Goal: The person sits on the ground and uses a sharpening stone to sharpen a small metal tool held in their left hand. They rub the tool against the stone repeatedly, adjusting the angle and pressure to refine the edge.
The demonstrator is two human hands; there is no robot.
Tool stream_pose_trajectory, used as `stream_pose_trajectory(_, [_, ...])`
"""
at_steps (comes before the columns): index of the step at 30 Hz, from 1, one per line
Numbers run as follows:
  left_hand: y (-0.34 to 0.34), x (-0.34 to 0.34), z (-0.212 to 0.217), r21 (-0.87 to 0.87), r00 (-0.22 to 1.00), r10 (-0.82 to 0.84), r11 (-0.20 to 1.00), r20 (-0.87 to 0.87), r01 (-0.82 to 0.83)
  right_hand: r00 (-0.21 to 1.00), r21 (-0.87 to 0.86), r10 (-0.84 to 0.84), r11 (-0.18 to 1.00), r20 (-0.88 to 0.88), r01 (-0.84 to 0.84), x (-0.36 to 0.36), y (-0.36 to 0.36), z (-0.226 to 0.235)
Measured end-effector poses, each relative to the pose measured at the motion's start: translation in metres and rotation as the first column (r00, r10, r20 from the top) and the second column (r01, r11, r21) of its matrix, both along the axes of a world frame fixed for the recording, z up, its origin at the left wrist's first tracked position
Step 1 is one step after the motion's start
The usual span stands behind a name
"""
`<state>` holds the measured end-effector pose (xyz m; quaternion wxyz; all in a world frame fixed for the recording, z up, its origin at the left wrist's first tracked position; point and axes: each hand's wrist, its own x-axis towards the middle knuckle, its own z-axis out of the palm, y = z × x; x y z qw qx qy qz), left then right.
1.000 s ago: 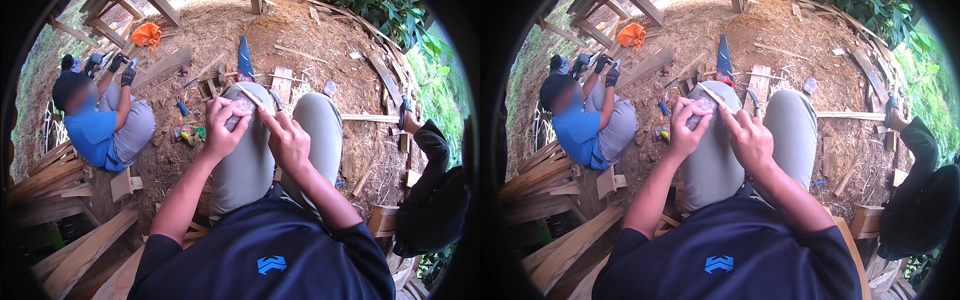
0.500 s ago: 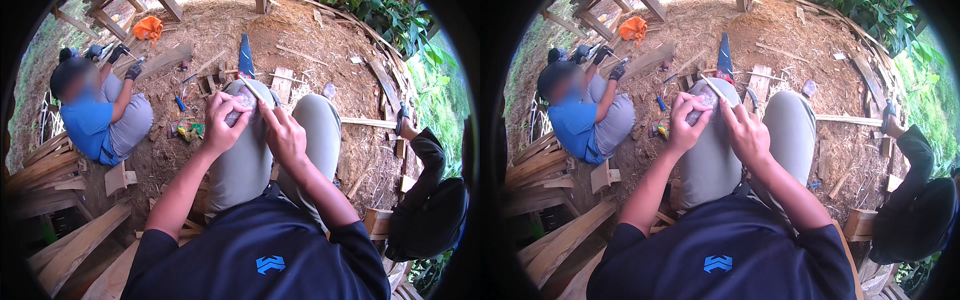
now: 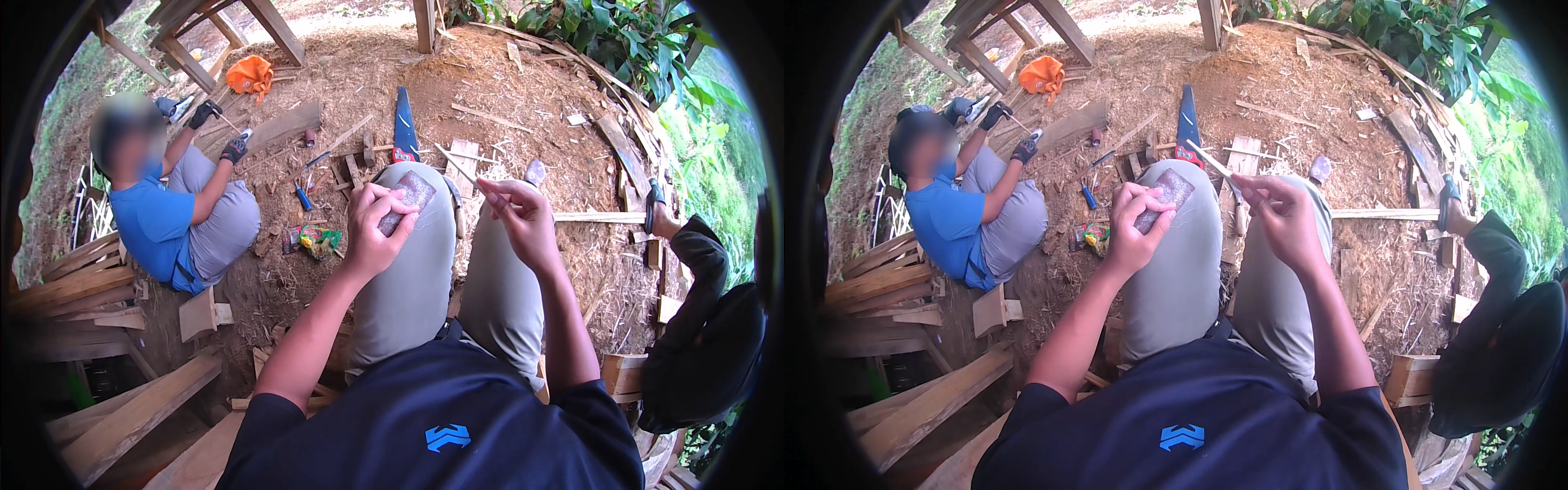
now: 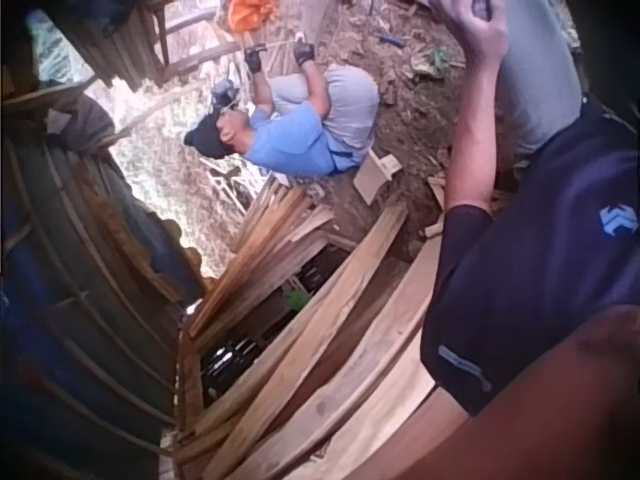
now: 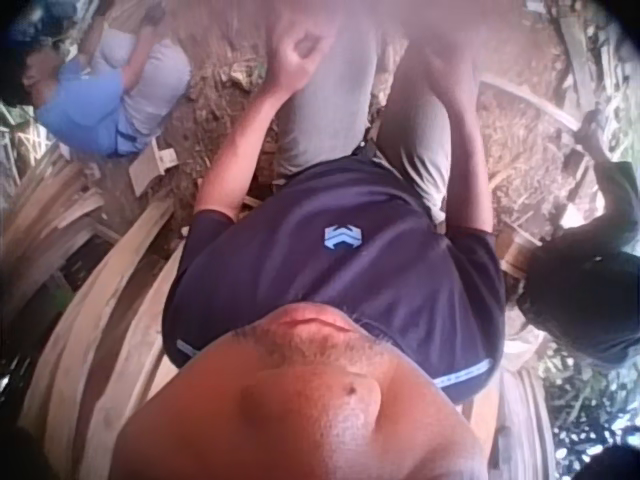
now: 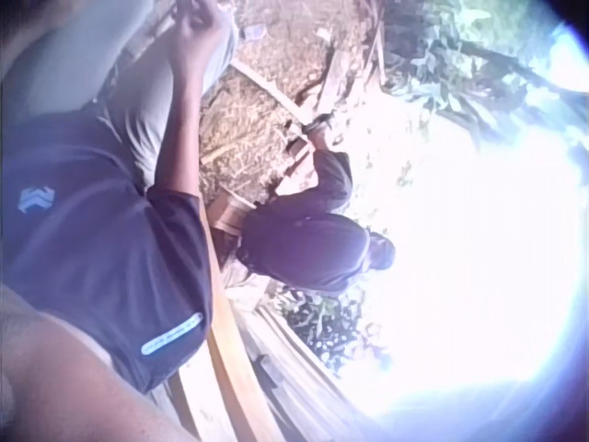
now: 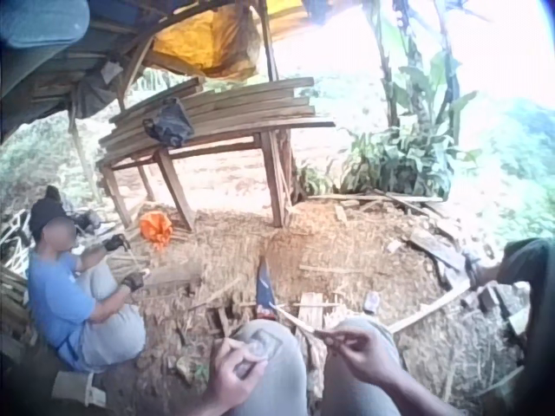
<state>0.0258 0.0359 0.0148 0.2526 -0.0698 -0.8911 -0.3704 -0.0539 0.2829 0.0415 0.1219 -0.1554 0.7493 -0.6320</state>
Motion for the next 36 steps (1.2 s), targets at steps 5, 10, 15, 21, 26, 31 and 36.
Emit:
stream_pose_trajectory(5, [-0.001, 0.001, -0.003, -0.001, 1.0, -0.004, 1.0, -0.023, 0.004, 0.993, 0.067, -0.045, 0.996, -0.114, 0.053, -0.009, 0.002, 0.028])
stream_pose_trajectory(10, [0.001, -0.002, -0.001, 0.002, 0.998, 0.015, 1.0, -0.059, -0.015, 0.992, 0.082, -0.051, 0.995, -0.116, 0.061, -0.012, -0.001, 0.032])
stream_pose_trajectory(15, [0.001, -0.001, -0.002, -0.003, 0.998, 0.02, 1.0, -0.064, -0.02, 0.994, 0.145, -0.058, 0.987, -0.093, 0.071, -0.009, -0.005, 0.039])
stream_pose_trajectory(21, [0.001, 0.0, 0.001, -0.01, 1.0, 0.0, 1.0, -0.022, 0.0, 0.986, 0.173, 0.056, 0.984, -0.158, -0.028, -0.004, -0.015, 0.021])
stream_pose_trajectory(26, [0.001, -0.002, -0.002, -0.01, 1.0, -0.008, 1.0, -0.026, 0.008, 0.99, 0.168, 0.122, 0.977, 0.072, -0.132, 0.004, -0.02, 0.003])
stream_pose_trajectory(31, [0.001, -0.001, -0.003, -0.02, 1.0, -0.004, 1.0, -0.024, 0.003, 0.981, 0.351, 0.135, 0.92, 0.141, -0.177, 0.009, -0.026, 0.002])
stream_pose_trajectory(36, [0.002, -0.003, -0.003, 0.008, 0.998, 0.004, 1.0, -0.061, -0.004, 0.982, 0.302, 0.168, 0.935, 0.081, -0.185, 0.008, -0.028, -0.016])
